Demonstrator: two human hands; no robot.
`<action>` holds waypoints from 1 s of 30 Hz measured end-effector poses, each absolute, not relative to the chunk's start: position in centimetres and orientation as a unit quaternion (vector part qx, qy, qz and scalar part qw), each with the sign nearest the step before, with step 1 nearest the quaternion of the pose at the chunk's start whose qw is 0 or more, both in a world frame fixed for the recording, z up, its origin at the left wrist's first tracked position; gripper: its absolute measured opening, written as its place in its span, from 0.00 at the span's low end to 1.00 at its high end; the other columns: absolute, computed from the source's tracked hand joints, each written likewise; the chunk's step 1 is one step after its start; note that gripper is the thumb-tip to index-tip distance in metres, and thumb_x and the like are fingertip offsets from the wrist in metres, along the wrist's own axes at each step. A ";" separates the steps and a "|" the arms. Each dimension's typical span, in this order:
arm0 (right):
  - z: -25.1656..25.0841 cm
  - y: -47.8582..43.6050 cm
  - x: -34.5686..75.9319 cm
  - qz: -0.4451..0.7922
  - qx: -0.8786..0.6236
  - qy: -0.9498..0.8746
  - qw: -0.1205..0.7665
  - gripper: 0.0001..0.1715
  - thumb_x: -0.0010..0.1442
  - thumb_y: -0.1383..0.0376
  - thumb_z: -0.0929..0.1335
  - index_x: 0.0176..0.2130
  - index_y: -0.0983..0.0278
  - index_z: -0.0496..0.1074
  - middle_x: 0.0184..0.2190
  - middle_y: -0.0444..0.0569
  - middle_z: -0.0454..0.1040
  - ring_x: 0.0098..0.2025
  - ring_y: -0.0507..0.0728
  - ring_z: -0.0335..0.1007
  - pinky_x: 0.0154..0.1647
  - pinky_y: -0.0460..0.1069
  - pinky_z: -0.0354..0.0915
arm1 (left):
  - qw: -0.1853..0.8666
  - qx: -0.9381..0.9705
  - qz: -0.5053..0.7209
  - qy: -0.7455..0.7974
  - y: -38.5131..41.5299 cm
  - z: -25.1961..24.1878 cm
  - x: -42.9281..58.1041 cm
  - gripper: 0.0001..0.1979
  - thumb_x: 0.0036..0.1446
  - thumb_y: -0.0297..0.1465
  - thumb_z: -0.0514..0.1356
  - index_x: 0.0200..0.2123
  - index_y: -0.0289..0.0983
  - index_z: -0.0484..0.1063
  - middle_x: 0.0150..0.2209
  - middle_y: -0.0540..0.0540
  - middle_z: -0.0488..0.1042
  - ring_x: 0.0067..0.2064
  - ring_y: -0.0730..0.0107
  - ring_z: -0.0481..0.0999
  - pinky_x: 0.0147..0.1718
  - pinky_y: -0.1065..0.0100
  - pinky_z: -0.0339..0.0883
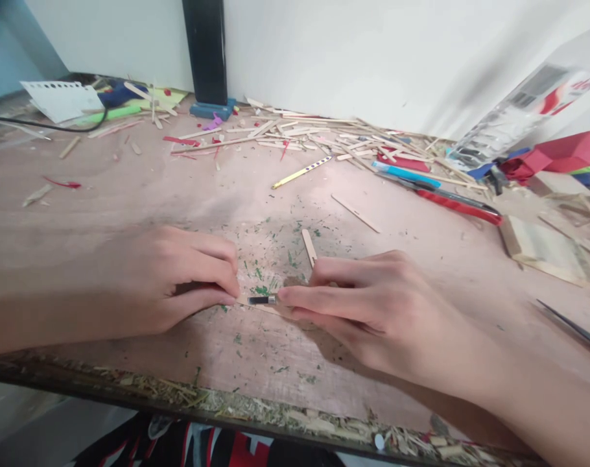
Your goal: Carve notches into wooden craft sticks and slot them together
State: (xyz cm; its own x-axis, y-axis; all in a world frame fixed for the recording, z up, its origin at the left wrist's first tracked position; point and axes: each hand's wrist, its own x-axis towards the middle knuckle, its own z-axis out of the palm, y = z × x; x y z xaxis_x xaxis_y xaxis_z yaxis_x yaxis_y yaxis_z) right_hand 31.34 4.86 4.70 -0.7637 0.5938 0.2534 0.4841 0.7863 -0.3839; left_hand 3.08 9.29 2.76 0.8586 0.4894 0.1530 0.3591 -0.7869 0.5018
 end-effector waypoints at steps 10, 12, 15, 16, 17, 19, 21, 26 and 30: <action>4.2 5.0 31.4 0.165 -0.284 -0.923 0.201 0.13 0.75 0.65 0.67 0.51 0.64 0.82 0.29 0.46 0.76 0.25 0.50 0.68 0.23 0.48 0.57 | 0.239 0.932 0.154 0.226 9.3 2.5 3.1 0.13 0.70 0.25 0.57 0.34 0.39 0.79 0.37 0.55 0.80 0.38 0.74 0.76 0.39 0.68 0.62; 4.0 4.8 31.5 0.172 -0.287 -0.920 0.204 0.12 0.75 0.64 0.68 0.51 0.64 0.82 0.28 0.45 0.75 0.24 0.49 0.66 0.23 0.48 0.56 | 0.245 0.930 0.150 0.227 9.3 2.6 3.1 0.12 0.70 0.25 0.58 0.35 0.39 0.79 0.37 0.55 0.80 0.38 0.74 0.76 0.40 0.68 0.62; 3.9 4.6 31.4 0.188 -0.293 -0.915 0.205 0.11 0.74 0.64 0.69 0.52 0.62 0.82 0.28 0.45 0.75 0.24 0.50 0.66 0.23 0.49 0.57 | 0.249 0.930 0.141 0.229 9.3 2.6 3.1 0.13 0.70 0.25 0.57 0.35 0.39 0.79 0.38 0.54 0.80 0.38 0.73 0.76 0.41 0.68 0.62; 3.9 4.6 31.4 0.192 -0.294 -0.914 0.204 0.12 0.74 0.64 0.69 0.52 0.61 0.81 0.28 0.45 0.74 0.24 0.50 0.66 0.23 0.49 0.56 | 0.249 0.931 0.141 0.228 9.3 2.7 3.1 0.13 0.70 0.25 0.57 0.35 0.39 0.79 0.37 0.54 0.80 0.38 0.74 0.76 0.40 0.68 0.62; 3.9 4.6 31.4 0.193 -0.296 -0.913 0.203 0.12 0.74 0.64 0.69 0.52 0.60 0.82 0.27 0.44 0.74 0.24 0.50 0.65 0.23 0.49 0.56 | 0.247 0.931 0.143 0.227 9.3 2.7 3.1 0.13 0.70 0.25 0.57 0.34 0.39 0.79 0.37 0.54 0.80 0.38 0.74 0.76 0.40 0.69 0.62; 4.1 4.8 31.4 0.193 -0.301 -0.912 0.200 0.12 0.74 0.64 0.69 0.51 0.59 0.82 0.27 0.44 0.72 0.23 0.51 0.63 0.22 0.50 0.55 | 0.245 0.932 0.148 0.224 9.3 2.6 3.0 0.13 0.70 0.25 0.57 0.34 0.38 0.79 0.37 0.54 0.80 0.38 0.74 0.76 0.40 0.69 0.62; 4.1 4.9 31.4 0.194 -0.307 -0.910 0.200 0.12 0.73 0.65 0.68 0.51 0.59 0.83 0.27 0.44 0.72 0.23 0.51 0.63 0.23 0.50 0.56 | 0.243 0.932 0.155 0.219 9.3 2.6 3.0 0.13 0.70 0.25 0.57 0.34 0.38 0.79 0.37 0.54 0.80 0.38 0.74 0.76 0.40 0.69 0.62; 4.1 5.2 31.7 0.193 -0.288 -0.914 0.212 0.12 0.72 0.65 0.70 0.51 0.61 0.83 0.28 0.46 0.74 0.24 0.51 0.66 0.22 0.49 0.55 | 0.242 0.933 0.151 0.220 9.3 2.5 3.0 0.12 0.70 0.25 0.58 0.34 0.38 0.79 0.37 0.55 0.79 0.38 0.74 0.76 0.39 0.69 0.61; 3.9 4.9 31.6 0.169 -0.280 -0.922 0.208 0.12 0.74 0.65 0.68 0.51 0.63 0.82 0.29 0.46 0.74 0.25 0.51 0.65 0.23 0.49 0.56 | 0.243 0.933 0.145 0.223 9.3 2.6 3.0 0.12 0.70 0.25 0.58 0.34 0.38 0.79 0.37 0.55 0.79 0.38 0.76 0.75 0.40 0.70 0.61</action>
State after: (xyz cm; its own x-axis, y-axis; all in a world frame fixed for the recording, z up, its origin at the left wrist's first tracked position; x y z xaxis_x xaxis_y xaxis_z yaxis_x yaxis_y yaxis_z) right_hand 31.64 4.94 3.90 -0.7565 0.5871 0.2882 0.4469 0.7858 -0.4276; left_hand 3.05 9.29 2.62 0.8583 0.4869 0.1621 0.3457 -0.7820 0.5186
